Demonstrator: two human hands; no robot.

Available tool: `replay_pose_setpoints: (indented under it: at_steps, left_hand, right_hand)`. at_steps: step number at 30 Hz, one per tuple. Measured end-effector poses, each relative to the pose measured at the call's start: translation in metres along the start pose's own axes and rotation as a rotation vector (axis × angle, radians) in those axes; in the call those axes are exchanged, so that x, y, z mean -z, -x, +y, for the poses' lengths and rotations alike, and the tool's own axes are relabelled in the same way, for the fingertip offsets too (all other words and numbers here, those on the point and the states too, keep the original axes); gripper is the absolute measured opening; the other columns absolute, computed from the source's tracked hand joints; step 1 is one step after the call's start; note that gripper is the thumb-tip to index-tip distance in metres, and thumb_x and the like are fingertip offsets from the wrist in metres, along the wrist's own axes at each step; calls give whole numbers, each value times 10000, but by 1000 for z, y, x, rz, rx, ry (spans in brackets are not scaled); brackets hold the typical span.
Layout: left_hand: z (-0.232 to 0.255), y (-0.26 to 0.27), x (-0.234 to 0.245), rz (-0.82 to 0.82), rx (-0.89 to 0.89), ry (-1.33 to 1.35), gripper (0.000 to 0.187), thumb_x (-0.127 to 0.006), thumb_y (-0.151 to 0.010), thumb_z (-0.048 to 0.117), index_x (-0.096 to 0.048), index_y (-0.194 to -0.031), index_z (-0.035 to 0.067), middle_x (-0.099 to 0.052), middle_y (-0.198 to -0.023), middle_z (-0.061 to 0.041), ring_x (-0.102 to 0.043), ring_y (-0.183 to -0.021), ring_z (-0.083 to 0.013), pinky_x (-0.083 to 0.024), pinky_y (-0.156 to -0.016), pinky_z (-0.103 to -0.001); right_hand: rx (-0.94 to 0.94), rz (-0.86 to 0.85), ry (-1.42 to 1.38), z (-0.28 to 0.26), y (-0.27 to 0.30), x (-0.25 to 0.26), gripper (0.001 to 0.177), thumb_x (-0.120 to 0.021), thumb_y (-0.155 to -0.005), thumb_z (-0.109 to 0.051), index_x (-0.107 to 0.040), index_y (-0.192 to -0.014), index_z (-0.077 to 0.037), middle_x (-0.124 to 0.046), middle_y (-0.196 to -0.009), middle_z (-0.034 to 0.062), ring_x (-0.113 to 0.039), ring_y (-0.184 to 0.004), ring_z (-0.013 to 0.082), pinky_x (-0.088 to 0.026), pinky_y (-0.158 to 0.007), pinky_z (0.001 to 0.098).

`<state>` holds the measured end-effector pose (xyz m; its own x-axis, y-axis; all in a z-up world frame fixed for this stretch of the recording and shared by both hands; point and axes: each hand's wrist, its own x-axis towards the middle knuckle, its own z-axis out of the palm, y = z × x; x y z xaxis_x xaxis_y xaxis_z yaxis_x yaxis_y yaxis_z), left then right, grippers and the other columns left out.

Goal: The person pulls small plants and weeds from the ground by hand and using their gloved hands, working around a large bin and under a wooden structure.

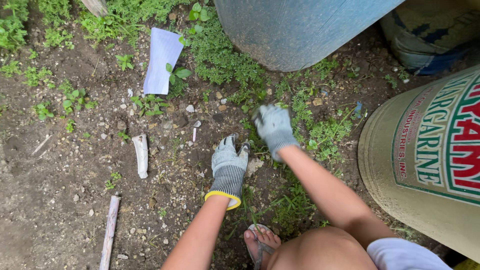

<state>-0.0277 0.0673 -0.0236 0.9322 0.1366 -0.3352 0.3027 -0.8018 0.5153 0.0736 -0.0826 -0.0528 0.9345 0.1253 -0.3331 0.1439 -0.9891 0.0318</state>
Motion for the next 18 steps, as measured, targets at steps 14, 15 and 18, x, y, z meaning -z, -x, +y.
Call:
replay_pose_setpoints:
  at_steps: [14, 15, 18]
  left_hand:
    - [44, -8, -10, -92, -54, -4, 475, -586, -975, 453, -585, -1355, 168, -597, -1375, -126, -562, -1278, -321, -428, -1088, -452]
    - [47, -10, -12, -95, -67, -15, 459, -588, -977, 447, -594, -1346, 174, -612, -1359, -124, -576, -1263, -322, -440, -1078, -450]
    - [60, -28, -21, -143, -112, -70, 426, -605, -960, 417, -610, -1310, 176, -650, -1319, -104, -610, -1242, -298, -446, -1092, -437]
  right_hand:
    - [-297, 61, -44, 90, 3, -14, 361, -595, -995, -424, -618, -1223, -146, -654, -1176, 116, -630, -1090, 257, -489, -934, 458]
    - [-337, -28, -156, 84, 16, -17, 298, -565, -1050, -383, -624, -1221, -147, -674, -1148, 117, -657, -1062, 234, -508, -938, 422]
    - [-280, 56, -384, 66, 80, -30, 210, -616, -1001, -375, -684, -1097, -201, -687, -1108, 77, -652, -1076, 235, -518, -977, 417]
